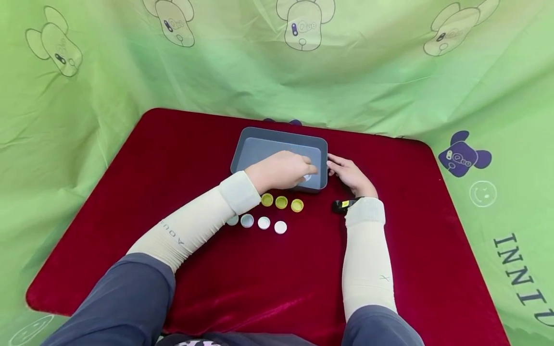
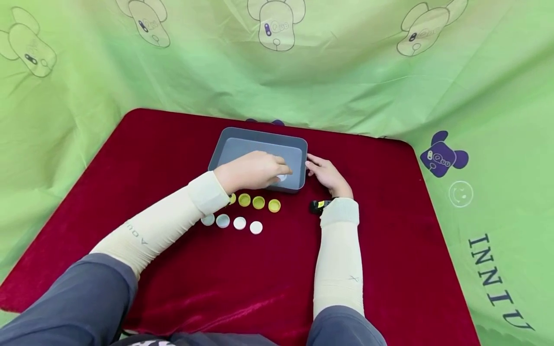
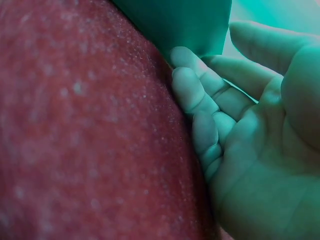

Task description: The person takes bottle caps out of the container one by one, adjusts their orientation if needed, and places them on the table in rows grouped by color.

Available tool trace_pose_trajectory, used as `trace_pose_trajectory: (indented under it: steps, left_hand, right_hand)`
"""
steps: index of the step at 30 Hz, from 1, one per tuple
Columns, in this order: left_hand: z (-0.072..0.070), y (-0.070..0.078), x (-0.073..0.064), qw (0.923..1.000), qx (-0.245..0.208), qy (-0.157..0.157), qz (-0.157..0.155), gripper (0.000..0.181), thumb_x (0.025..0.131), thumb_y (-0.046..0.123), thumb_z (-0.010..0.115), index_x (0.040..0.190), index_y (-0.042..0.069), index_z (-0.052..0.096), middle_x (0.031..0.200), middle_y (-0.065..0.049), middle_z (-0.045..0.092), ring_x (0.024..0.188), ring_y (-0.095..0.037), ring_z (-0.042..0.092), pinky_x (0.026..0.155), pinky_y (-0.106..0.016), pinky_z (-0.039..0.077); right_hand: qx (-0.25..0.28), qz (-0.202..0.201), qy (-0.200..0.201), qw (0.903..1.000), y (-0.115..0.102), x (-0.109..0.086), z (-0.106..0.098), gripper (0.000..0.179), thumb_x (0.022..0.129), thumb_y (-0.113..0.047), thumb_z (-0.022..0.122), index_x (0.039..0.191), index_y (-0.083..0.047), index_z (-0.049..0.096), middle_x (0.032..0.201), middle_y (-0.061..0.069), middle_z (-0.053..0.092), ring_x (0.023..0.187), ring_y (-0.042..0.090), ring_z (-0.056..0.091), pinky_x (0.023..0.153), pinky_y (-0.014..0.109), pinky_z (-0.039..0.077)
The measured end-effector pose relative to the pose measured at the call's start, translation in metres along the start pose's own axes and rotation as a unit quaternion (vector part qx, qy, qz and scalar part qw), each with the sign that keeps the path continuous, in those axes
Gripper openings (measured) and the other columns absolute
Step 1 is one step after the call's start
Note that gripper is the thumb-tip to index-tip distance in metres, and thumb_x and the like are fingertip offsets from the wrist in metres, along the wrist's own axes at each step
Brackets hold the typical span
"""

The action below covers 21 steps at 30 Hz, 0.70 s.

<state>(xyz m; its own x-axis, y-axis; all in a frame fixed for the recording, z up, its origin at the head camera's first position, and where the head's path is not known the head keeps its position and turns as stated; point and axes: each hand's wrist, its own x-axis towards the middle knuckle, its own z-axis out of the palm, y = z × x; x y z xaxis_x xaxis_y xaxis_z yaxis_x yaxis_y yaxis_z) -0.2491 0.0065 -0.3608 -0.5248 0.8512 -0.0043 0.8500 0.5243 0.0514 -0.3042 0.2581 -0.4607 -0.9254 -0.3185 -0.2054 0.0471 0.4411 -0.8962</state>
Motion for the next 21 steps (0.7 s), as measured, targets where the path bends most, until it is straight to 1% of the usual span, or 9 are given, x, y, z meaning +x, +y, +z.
trace_pose_trajectory:
  steps: [5,7,9,15,18,21]
  left_hand:
    - [0.007,0.014,-0.006,0.9995,-0.003,0.021,0.022,0.026,0.096,0.017,0.061,0.121,0.017,0.066,0.111,0.000,0.064,0.092,-0.018,0.063,0.081,-0.035,0.051]
    - [0.009,0.020,-0.010,0.9991,-0.006,0.031,0.030,0.027,0.095,0.017,0.061,0.122,0.017,0.067,0.114,0.001,0.064,0.094,-0.018,0.063,0.083,-0.035,0.051]
    - [0.010,0.024,-0.014,0.9987,-0.006,0.037,0.033,0.025,0.095,0.018,0.062,0.120,0.018,0.068,0.114,0.002,0.064,0.094,-0.017,0.063,0.082,-0.035,0.051]
    - [0.013,0.033,-0.027,0.9981,-0.001,0.043,0.044,0.026,0.095,0.015,0.062,0.120,0.016,0.069,0.114,0.001,0.063,0.097,-0.015,0.062,0.084,-0.031,0.050]
    - [0.016,0.037,-0.033,0.9969,0.002,0.057,0.055,0.027,0.093,0.012,0.063,0.119,0.015,0.070,0.115,-0.001,0.062,0.098,-0.015,0.062,0.085,-0.030,0.050]
    - [0.021,0.040,-0.038,0.9953,-0.004,0.070,0.067,0.025,0.092,0.011,0.064,0.116,0.014,0.072,0.113,-0.003,0.062,0.096,-0.016,0.061,0.084,-0.029,0.050]
  right_hand:
    - [-0.009,0.004,0.005,0.9999,0.002,-0.003,-0.003,0.053,0.101,-0.032,0.053,0.149,-0.012,0.041,0.095,0.013,0.059,0.089,0.023,0.055,0.087,0.033,0.038]
    - [-0.008,0.001,0.003,1.0000,0.003,-0.004,-0.004,0.053,0.101,-0.031,0.054,0.149,-0.011,0.041,0.094,0.012,0.060,0.089,0.023,0.054,0.085,0.033,0.039]
    - [-0.005,-0.005,0.003,1.0000,0.003,-0.003,-0.004,0.053,0.101,-0.030,0.054,0.148,-0.010,0.042,0.094,0.012,0.060,0.088,0.023,0.054,0.084,0.033,0.040]
    - [-0.001,-0.013,0.007,0.9999,0.002,0.000,-0.003,0.052,0.100,-0.030,0.056,0.147,-0.012,0.044,0.094,0.013,0.060,0.088,0.023,0.055,0.085,0.034,0.039]
    - [-0.001,-0.012,0.005,0.9999,0.002,0.002,-0.002,0.051,0.101,-0.029,0.055,0.148,-0.011,0.043,0.096,0.013,0.060,0.088,0.024,0.055,0.086,0.035,0.040]
    - [0.001,-0.009,0.003,1.0000,0.001,0.001,-0.002,0.050,0.101,-0.028,0.054,0.148,-0.012,0.043,0.098,0.013,0.060,0.090,0.026,0.055,0.086,0.035,0.040]
